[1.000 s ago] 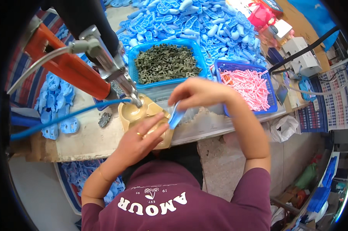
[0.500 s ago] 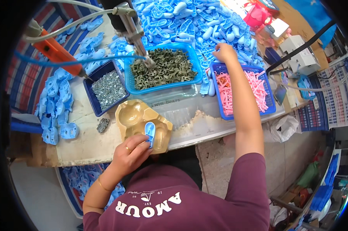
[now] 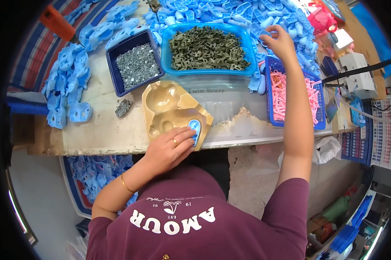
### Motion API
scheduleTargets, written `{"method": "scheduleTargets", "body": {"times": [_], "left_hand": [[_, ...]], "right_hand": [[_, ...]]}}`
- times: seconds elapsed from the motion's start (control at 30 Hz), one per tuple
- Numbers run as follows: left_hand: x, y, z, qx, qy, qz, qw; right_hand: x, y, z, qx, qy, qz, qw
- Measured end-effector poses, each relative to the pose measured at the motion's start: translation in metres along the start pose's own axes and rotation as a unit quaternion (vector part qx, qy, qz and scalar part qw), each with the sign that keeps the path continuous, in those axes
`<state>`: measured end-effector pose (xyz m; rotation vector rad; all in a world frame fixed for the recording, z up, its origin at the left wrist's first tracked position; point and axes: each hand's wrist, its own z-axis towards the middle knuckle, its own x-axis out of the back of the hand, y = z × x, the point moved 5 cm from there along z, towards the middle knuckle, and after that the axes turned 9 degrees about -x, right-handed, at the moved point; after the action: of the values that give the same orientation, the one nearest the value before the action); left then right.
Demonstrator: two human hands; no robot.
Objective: Assembling plastic hippopotamus toys using small pins, plastic components, and pneumatic tools on a factory workbench.
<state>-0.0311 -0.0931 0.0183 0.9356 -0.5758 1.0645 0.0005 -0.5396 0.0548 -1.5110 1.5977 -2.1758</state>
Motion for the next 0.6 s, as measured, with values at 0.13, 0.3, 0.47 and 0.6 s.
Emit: {"method": "scheduleTargets", "body": {"times": [0.13,0.3,0.47,0.6], "left_hand": [[-0.001,0.002,-0.004,-0.004,0.000,0.042,0.999],[0.010,0.014,-0.003,-0.020,0.011,0.097,0.995],[0.029,0.006,-0.022,0.022,-0.017,0.150,0.988],[0.026,-0.007,-0.024,0.023,-0.079,0.116,0.990]], "right_hand": [[-0.040,-0.074,-0.085,0.033,-0.180,-0.003,0.983],[-0.073,-0.097,-0.147,0.087,-0.291,-0.001,0.953],[-0.099,-0.115,-0.216,0.101,-0.424,-0.080,0.897],[-0.126,-0.108,-0.241,0.251,-0.337,-0.159,0.893]]}}
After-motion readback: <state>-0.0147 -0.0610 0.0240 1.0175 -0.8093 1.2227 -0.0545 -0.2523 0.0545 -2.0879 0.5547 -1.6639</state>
